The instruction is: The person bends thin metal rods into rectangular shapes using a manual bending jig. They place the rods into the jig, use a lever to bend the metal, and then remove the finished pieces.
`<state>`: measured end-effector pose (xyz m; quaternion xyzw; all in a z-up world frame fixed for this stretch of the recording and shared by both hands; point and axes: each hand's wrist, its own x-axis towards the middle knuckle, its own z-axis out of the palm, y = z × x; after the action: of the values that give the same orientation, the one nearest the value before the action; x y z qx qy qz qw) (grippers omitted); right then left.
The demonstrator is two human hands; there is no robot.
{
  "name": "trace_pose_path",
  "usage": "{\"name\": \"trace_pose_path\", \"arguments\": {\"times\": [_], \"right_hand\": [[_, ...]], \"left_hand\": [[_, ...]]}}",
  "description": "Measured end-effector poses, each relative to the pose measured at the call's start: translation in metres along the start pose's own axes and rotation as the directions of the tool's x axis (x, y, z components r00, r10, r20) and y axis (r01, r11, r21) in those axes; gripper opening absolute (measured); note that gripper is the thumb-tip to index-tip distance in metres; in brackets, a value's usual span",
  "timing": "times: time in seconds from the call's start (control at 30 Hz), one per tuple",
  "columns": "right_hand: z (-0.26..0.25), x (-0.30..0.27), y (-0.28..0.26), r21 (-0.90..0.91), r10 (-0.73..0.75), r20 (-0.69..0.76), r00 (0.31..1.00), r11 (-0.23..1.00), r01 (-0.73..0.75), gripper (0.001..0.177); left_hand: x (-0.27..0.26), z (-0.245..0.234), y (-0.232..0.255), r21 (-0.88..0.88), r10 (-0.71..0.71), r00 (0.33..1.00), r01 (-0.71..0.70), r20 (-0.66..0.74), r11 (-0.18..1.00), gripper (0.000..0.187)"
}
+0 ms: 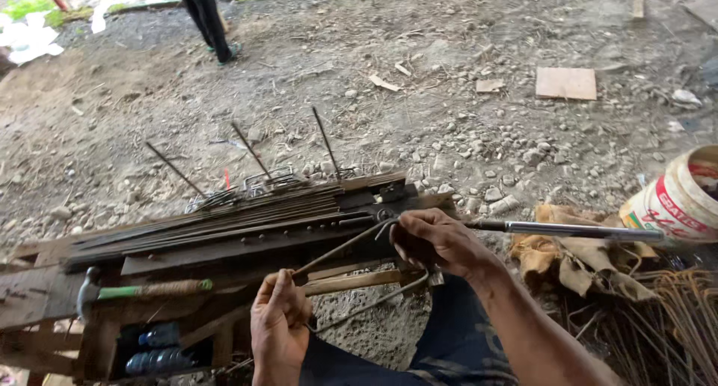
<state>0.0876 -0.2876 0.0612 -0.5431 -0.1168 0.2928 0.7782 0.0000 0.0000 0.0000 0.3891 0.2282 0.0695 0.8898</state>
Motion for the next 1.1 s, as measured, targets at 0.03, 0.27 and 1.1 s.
{"name": "trace_pose_path", "arguments": {"times": [0.03,0.27,1.1], "right_hand": [[0.002,0.004,0.003,-0.005,0.003,0.010,1.000,1.000,-0.003,0.037],[0.011,0.009,0.013,-0.060,0.093,-0.022,0.995,0.994,-0.094,0.031],[0.072,0.098,0.020,-0.248,0.206,-0.128,0.970,0.941,-0.232,0.046]], "left_hand": [[-0.001,-0.008,-0.002,-0.007,0.007,1.000,-0.007,-0.006,1.000,0.015],[-0.015,-0.032,-0.016,-0.204,-0.026,0.998,0.036,0.050,0.978,0.013],[0.004,-0.086,0.056,0.218,-0.014,0.980,-0.030,0.198,0.976,0.032]]}}
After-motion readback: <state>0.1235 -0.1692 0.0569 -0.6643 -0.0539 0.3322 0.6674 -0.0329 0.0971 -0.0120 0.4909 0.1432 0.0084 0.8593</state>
